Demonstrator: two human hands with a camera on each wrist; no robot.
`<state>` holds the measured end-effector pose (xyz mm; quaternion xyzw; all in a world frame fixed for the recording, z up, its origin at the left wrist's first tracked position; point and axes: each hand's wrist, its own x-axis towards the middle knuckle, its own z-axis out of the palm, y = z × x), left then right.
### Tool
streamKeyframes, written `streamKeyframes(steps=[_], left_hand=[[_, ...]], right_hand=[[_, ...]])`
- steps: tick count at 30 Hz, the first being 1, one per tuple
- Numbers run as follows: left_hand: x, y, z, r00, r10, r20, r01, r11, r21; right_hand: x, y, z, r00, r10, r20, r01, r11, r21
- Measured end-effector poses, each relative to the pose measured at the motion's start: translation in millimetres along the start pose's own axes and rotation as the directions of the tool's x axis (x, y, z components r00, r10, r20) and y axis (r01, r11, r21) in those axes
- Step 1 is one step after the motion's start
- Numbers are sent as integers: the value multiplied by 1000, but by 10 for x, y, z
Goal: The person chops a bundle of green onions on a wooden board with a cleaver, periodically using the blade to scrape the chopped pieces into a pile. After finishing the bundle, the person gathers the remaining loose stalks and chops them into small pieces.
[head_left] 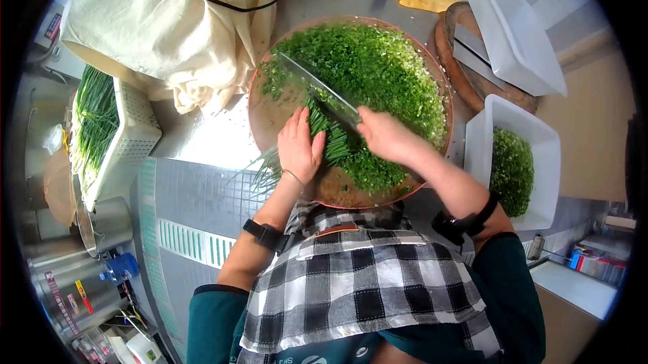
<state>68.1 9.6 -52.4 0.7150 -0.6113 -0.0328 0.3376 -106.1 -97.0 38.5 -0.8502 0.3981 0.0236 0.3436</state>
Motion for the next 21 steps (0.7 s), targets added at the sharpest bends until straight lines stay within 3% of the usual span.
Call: streamKeyframes(steps=[1,4,6,7,9,11,13,16,21], left_hand=[[17,-10,-4,1000,0,-6,0,1000,2],[-34,7,-8,999,10,-40,-9,1000,15],[62,30,-3,985,-170,-17,170,974,150],[104,11,25,985,-171,-26,173,973,151],[133,-26,105,930,-353,-99,352,936,-31],[148,-29,177,929,-347,-128,351,936,4],[153,-3,206,928,-340,-149,350,936,43],[162,33,238,934,-242,-264,276,956,100],[200,42,223,926,-263,-272,300,948,102]], right_hand=[[-24,3,130,999,45,-23,-45,999,11],[-46,53,97,998,-1,-56,3,999,44],[-69,4,-33,993,-60,-100,74,988,137],[-84,-7,-88,993,-68,-101,81,988,132],[-147,-30,-162,973,-152,-174,148,988,-34],[-230,-104,-275,967,-186,-175,177,982,-70],[-272,-133,-341,982,-168,-84,154,977,-148],[-175,-113,-249,992,-123,6,120,962,-244],[151,-12,59,988,-156,-22,148,968,-202]])
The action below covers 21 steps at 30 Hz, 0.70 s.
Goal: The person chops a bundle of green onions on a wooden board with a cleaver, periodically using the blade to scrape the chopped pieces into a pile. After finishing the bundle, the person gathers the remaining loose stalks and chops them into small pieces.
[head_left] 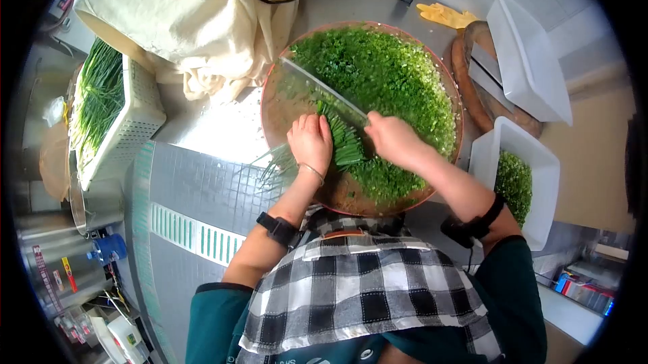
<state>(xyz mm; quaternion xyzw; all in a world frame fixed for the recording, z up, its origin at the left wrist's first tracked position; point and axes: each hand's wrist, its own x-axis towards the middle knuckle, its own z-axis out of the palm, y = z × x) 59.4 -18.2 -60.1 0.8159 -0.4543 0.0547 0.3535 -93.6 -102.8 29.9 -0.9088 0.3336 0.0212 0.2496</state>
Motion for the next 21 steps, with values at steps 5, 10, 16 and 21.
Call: streamKeyframes(steps=[5,10,16,21], left_hand=[[-23,-16,22,990,38,-139,-56,991,-123],[-42,-41,23,1000,14,17,-13,999,-45],[-45,-53,14,999,3,41,-1,999,-44],[-51,-43,46,1000,-5,-4,5,995,-96]], right_hand=[[-233,19,-422,1000,-26,4,26,997,77],[5,65,-110,997,-63,36,62,997,41],[-13,60,-270,999,-38,-6,39,993,113],[12,81,-395,990,-24,136,14,997,78]])
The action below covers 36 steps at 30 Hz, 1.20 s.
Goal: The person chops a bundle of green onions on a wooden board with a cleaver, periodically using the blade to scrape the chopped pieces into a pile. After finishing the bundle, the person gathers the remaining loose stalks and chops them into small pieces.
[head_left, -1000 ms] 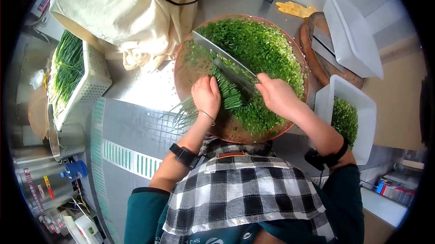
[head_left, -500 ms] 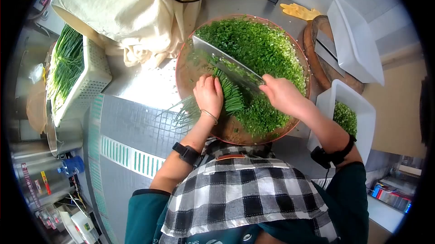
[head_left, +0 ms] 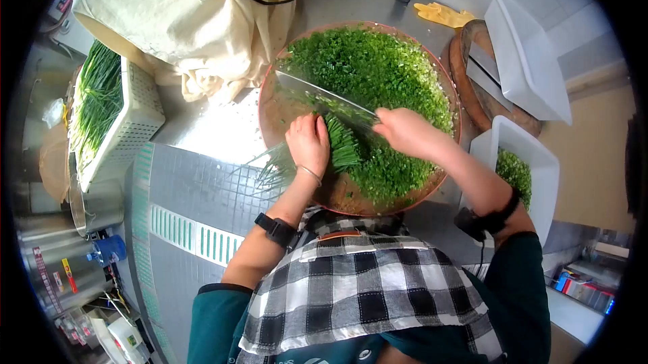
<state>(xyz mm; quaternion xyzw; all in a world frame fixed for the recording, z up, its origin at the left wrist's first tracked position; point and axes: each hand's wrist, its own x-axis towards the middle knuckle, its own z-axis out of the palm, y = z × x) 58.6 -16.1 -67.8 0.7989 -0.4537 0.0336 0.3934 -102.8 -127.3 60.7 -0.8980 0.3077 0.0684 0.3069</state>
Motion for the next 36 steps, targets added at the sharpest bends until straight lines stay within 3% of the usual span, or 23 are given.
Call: streamKeyframes(steps=[1,2,3,6,8,10,12,13,19,22,24,25,28,32,35,36], left_hand=[[-7,-6,-1,1000,9,-13,-9,1000,3],[-13,-9,-5,1000,9,-13,-9,1000,4],[-12,-1,-22,1000,11,4,-11,1000,19],[37,38,-146,997,72,4,-72,992,105],[61,19,-223,992,125,-11,-121,977,174],[16,-63,-274,994,-25,107,28,999,-26],[-43,-27,-202,999,-34,29,35,998,-50],[-78,-16,-157,998,-44,-47,41,996,-77],[-118,-27,-48,996,44,-82,-40,998,54],[-108,-27,-51,997,32,-65,-28,997,67],[-98,-18,-58,999,18,-49,-15,998,69],[-110,-10,-76,998,24,-54,-21,998,63],[-84,13,-76,995,25,-94,-21,999,34],[-97,8,-58,992,18,-129,-17,1000,13],[-101,5,-87,999,4,-46,-3,1000,30],[-110,-1,-90,999,2,-43,0,999,33]], right_hand=[[89,16,101,1000,-5,29,4,1000,28],[180,8,234,997,-50,-65,53,998,33],[250,-52,337,992,-12,-126,11,1000,-5],[199,-87,309,987,-55,-152,47,997,-58],[79,-119,144,987,-24,-162,29,999,29],[-80,-157,-14,986,-35,-164,41,999,34],[-221,-148,-109,981,-76,-177,82,996,28],[-280,-141,-120,982,-75,-174,81,996,27],[-159,-31,106,997,-61,-57,56,993,-100],[216,-26,333,988,-103,-115,108,993,43],[324,-74,336,998,39,-52,-33,993,118],[276,-79,333,998,43,-49,-36,992,122],[110,-63,127,993,-15,-117,23,998,62],[-152,-86,-172,997,-73,-38,71,996,-62],[20,-2,74,994,-113,-9,112,990,-87],[158,8,271,991,-114,-72,109,992,-65]])
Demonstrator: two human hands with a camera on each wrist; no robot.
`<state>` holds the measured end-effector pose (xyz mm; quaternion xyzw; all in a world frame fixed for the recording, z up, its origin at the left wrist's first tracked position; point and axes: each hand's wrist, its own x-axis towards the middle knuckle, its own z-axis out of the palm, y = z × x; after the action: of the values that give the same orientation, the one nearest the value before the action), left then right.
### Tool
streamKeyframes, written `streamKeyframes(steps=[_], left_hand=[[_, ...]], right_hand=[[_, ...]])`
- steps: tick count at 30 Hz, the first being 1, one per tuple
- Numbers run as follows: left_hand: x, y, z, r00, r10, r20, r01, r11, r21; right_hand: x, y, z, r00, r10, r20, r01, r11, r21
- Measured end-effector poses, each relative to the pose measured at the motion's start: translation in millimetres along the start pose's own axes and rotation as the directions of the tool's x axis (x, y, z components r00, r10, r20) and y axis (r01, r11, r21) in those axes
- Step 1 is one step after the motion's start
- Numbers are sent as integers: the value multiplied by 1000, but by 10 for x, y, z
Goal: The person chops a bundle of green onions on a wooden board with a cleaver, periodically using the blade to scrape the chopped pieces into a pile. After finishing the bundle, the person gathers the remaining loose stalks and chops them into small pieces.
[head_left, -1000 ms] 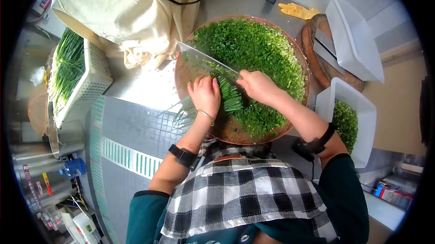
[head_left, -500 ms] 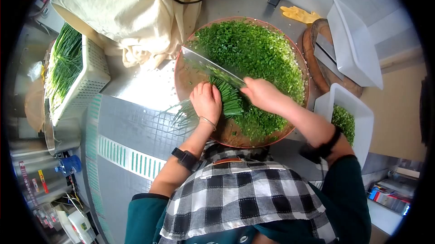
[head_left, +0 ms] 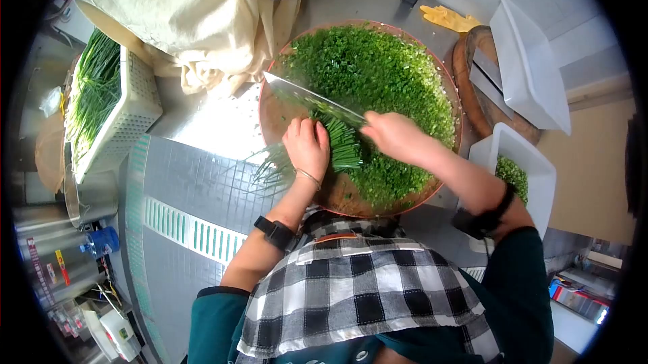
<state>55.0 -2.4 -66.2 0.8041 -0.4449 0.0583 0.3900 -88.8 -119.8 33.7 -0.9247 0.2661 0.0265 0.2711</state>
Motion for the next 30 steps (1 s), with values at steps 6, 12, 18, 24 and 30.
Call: streamKeyframes(steps=[6,12,18,24,30], left_hand=[[8,-3,-20,1000,4,12,-4,1000,3],[-82,53,-113,1000,-12,27,13,998,-55],[-72,95,-17,994,61,-86,-53,994,99],[-91,67,7,998,32,-51,-27,996,85],[-88,75,10,998,26,-49,-22,997,76]], right_hand=[[91,38,50,993,70,-90,-56,988,141],[-603,-260,-267,983,101,-156,-82,989,127],[-691,-223,-134,983,180,25,-181,983,45],[-46,-171,122,986,166,14,-166,983,75],[-580,-283,-257,987,154,-39,-149,984,98]])
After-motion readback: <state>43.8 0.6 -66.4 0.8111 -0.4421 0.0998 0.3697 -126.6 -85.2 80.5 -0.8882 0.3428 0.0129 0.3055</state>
